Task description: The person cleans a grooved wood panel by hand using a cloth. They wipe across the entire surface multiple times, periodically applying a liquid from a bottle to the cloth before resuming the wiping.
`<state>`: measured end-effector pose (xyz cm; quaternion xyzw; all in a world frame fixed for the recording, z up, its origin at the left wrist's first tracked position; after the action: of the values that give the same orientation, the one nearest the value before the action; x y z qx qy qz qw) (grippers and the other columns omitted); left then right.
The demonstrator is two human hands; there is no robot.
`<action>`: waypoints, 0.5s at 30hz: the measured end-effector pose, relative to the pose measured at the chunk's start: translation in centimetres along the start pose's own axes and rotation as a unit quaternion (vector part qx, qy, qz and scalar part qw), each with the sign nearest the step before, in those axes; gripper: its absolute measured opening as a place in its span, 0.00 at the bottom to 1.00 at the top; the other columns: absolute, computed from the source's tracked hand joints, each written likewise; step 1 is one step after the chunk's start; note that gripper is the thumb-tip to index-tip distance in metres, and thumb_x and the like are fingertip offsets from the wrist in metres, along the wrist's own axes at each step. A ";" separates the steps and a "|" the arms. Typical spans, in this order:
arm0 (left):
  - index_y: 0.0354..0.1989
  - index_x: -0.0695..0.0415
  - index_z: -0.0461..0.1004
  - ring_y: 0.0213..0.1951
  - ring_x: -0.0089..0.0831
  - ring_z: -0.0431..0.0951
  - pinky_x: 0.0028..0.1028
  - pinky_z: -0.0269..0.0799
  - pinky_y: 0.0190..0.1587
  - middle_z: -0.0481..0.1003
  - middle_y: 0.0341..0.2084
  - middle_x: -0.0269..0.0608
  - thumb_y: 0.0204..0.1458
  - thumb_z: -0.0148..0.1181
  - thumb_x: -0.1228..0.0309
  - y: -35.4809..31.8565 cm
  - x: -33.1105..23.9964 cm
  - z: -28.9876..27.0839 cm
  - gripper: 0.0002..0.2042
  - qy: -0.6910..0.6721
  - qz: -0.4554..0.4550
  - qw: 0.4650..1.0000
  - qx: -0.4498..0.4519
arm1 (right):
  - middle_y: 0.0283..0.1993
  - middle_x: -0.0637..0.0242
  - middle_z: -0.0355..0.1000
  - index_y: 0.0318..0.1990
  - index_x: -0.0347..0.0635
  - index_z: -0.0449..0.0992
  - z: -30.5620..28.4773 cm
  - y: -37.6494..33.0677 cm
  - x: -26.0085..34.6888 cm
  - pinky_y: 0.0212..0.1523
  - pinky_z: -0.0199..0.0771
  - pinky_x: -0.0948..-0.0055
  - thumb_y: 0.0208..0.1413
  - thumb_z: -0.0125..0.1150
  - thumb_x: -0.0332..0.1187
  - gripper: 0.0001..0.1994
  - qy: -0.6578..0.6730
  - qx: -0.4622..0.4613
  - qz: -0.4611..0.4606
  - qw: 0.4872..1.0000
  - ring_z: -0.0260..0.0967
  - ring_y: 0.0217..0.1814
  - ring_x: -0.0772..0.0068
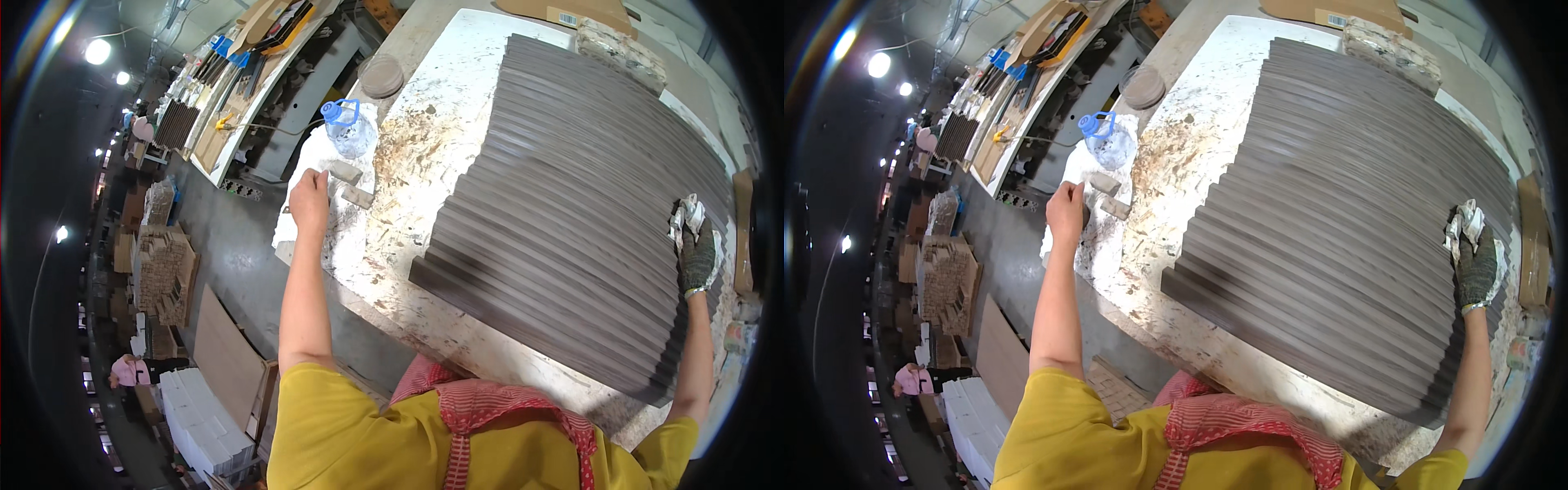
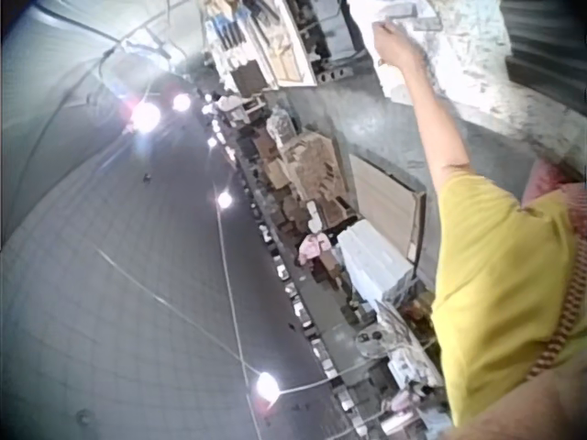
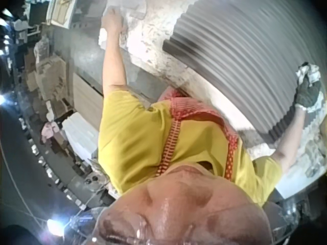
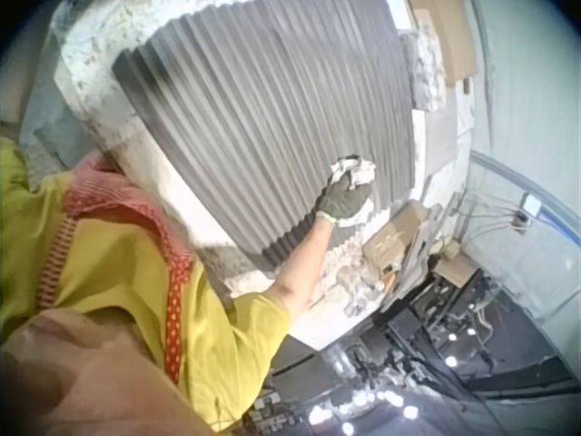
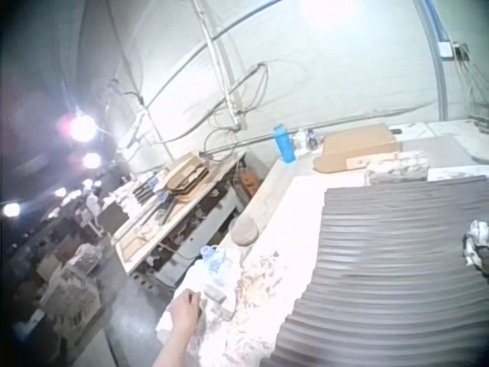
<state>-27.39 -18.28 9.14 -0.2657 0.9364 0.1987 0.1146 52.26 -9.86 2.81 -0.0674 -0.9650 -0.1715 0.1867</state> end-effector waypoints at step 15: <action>0.52 0.67 0.62 0.36 0.44 0.78 0.36 0.73 0.37 0.76 0.34 0.54 0.42 0.64 0.52 6.8 8.0 9.0 0.35 0.040 -0.091 0.982 0.159 | 0.41 0.48 0.72 0.46 0.38 0.71 -3.4 -0.7 6.1 0.47 0.66 0.57 0.51 0.60 0.36 0.17 -0.028 -0.025 -0.054 0.998 0.69 0.45 0.46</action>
<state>-36.74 -12.72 0.66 -0.3364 0.9316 0.0253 0.1356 47.65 -11.29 7.89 -0.0246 -0.9675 -0.2037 0.1481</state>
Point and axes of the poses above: each hand's wrist, its own y-axis towards the middle knuckle, its own z-axis out of the palm, x = y × z, the point moved 10 cm from there along y, towards the middle knuckle
